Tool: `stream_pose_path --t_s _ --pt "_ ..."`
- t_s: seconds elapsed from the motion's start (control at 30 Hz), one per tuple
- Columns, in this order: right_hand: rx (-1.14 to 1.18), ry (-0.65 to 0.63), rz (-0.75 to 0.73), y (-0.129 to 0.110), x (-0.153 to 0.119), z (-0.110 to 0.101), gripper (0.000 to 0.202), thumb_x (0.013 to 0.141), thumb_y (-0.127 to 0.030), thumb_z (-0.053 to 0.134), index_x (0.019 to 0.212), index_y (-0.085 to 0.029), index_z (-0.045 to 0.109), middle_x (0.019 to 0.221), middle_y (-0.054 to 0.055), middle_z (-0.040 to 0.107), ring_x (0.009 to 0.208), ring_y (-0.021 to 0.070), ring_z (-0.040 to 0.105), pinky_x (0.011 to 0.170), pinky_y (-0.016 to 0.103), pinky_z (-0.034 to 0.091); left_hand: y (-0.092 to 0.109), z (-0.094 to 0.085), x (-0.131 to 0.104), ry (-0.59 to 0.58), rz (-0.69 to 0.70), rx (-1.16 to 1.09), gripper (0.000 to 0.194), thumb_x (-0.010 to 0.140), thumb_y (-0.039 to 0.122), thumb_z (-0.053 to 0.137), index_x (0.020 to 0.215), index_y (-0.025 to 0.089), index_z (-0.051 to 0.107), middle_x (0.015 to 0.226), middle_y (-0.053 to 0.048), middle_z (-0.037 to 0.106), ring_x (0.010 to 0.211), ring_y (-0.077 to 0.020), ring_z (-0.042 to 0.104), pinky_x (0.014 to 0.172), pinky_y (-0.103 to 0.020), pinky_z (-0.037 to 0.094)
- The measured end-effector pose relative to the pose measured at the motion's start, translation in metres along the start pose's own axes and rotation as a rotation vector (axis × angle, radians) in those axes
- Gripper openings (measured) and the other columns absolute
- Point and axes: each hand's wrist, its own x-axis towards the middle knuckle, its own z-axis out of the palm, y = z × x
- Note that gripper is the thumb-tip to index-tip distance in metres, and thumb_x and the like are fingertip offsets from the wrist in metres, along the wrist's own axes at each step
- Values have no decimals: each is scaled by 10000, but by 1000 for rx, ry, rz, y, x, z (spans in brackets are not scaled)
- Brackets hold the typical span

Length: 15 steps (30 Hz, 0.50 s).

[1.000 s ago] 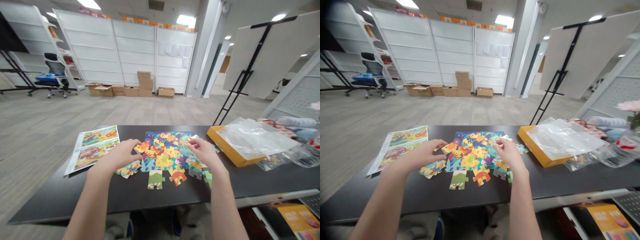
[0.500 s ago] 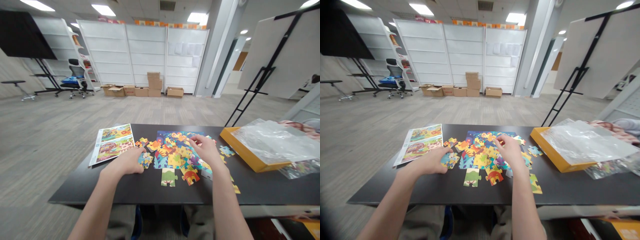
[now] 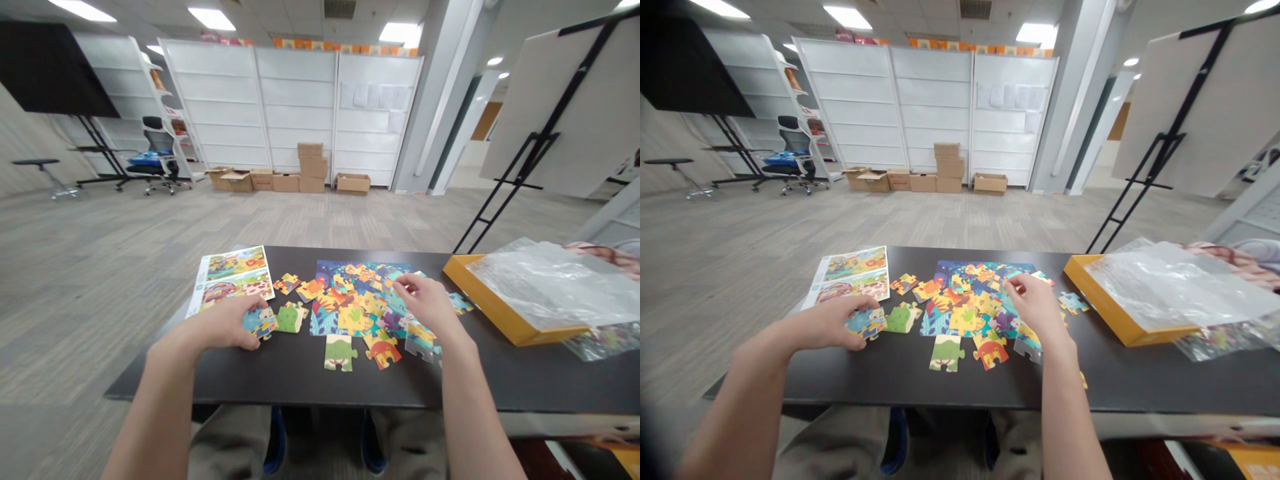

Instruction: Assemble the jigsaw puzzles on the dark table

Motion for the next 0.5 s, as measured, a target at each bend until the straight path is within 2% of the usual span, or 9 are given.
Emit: stream_pose_path --t_s 0.13,0.27,0.4,0.5 --pt "1 -34 -10 -2 -1 3 257 871 -393 538 792 -231 720 793 35 763 738 214 696 682 315 479 -5 4 -5 2 -23 41 669 575 297 682 1239 240 632 1259 -79 693 1137 -325 643 960 -379 506" --pt "7 -61 6 -1 0 7 241 867 -386 554 832 -228 733 813 44 768 771 223 704 702 322 491 -13 6 -8 -1 16 -30 676 617 329 660 1285 235 611 1322 -73 663 1198 -316 612 1005 -373 490" --pt "-22 -69 -1 0 2 9 240 860 -393 561 817 -225 727 800 46 765 751 228 705 691 328 489 -22 0 -17 46 66 -82 705 671 367 634 1355 216 565 1436 -75 589 1309 -298 542 1088 -357 438" --pt "-40 -75 -9 1 2 9 240 863 -395 557 811 -227 719 782 43 760 742 228 708 685 328 486 -26 -7 -28 74 48 -99 708 682 378 639 1367 219 555 1468 -67 560 1322 -290 534 1093 -346 438"
